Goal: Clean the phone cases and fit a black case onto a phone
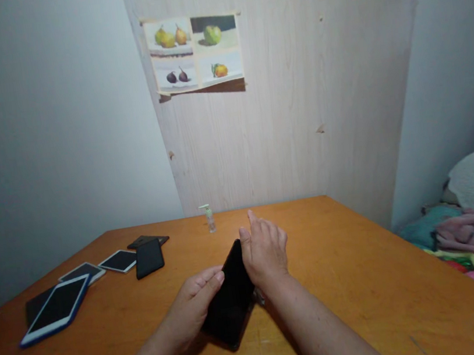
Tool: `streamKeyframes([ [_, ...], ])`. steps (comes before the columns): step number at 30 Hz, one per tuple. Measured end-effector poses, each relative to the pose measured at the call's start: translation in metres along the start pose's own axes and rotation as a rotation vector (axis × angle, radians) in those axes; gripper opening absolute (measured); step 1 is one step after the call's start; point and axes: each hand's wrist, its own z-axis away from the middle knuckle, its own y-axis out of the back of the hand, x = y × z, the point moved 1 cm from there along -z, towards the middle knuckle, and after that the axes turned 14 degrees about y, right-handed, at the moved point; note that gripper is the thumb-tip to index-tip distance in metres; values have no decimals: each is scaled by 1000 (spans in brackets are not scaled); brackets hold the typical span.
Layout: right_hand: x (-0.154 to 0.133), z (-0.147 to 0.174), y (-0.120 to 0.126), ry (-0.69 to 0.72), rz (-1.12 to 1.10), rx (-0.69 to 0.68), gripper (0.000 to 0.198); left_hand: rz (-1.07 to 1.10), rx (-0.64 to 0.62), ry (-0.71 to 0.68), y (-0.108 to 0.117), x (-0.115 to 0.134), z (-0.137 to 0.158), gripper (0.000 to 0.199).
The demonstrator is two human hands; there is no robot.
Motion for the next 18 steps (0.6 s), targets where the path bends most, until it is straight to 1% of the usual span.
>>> streamKeyframes([
  [3, 16, -7, 4, -102, 120, -11, 53, -38, 16, 3, 1, -1, 0, 44],
  [5, 27, -11, 8, -186, 146, 5, 54, -43, 19, 5, 1, -1, 0, 44],
  [7, 33, -13, 11, -223, 139, 43, 54, -50, 22, 7, 1, -2, 0, 45],
  [9, 28, -12, 12, -175, 118, 79, 53, -69, 37, 6, 1, -2, -1, 43],
  [11, 15, -9, 10, -63, 100, 81, 53, -96, 47, 2, 1, -3, -2, 41],
  [14, -6, -3, 5, 115, 104, 16, 52, -158, 31, -4, 0, -5, -2, 39],
  [15, -10, -2, 3, 140, 114, -17, 50, -185, 30, -5, 0, -5, -3, 38],
  [16, -12, -2, 3, 137, 128, -51, 49, -211, 31, -4, 0, -6, -3, 37],
  [18, -6, -5, 4, 59, 168, -111, 47, -236, 35, 5, -1, -8, -3, 36],
])
